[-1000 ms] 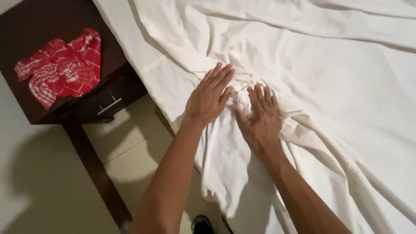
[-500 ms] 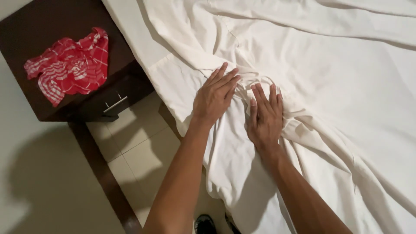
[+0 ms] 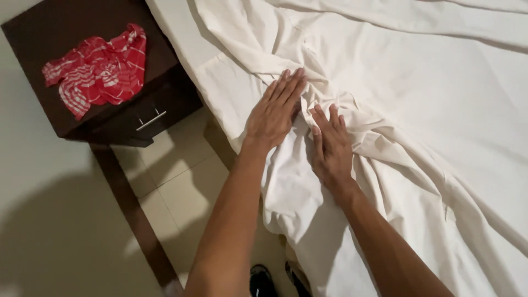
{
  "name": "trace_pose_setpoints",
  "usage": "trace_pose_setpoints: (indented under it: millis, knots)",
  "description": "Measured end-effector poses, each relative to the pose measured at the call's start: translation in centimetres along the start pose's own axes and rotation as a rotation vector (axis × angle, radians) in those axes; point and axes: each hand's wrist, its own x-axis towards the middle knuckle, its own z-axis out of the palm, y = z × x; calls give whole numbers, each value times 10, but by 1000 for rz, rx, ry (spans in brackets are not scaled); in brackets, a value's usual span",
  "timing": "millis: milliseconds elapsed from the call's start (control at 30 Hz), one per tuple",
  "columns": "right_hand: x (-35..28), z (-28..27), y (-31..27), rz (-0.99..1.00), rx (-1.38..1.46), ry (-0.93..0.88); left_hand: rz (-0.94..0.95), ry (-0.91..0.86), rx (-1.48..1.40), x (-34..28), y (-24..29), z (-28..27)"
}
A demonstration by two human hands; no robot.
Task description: The person unfolds a white sheet on a bed and smooths it out by hand. They pull the fabric taut across the mattress and tuck the edges under the mattress at the corners and sides to secure it in place.
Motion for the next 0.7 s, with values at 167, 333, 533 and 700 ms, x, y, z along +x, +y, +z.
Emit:
trace_pose_setpoints:
  millis: [167,333,533,700]
  knots:
    - [-11,-1,-5,5,23,-15,127,-30,82,-19,2,-3]
    - [-20,-3,-6,-25,-14,-29,207,99,-140,-30,5,-7]
    - [-32,-4,-12,-41,-44,-36,231,121,-172,-50,0,2]
    - [-39,-13,-25,-98,-95,-101,317,134,-148,-63,-6,-3]
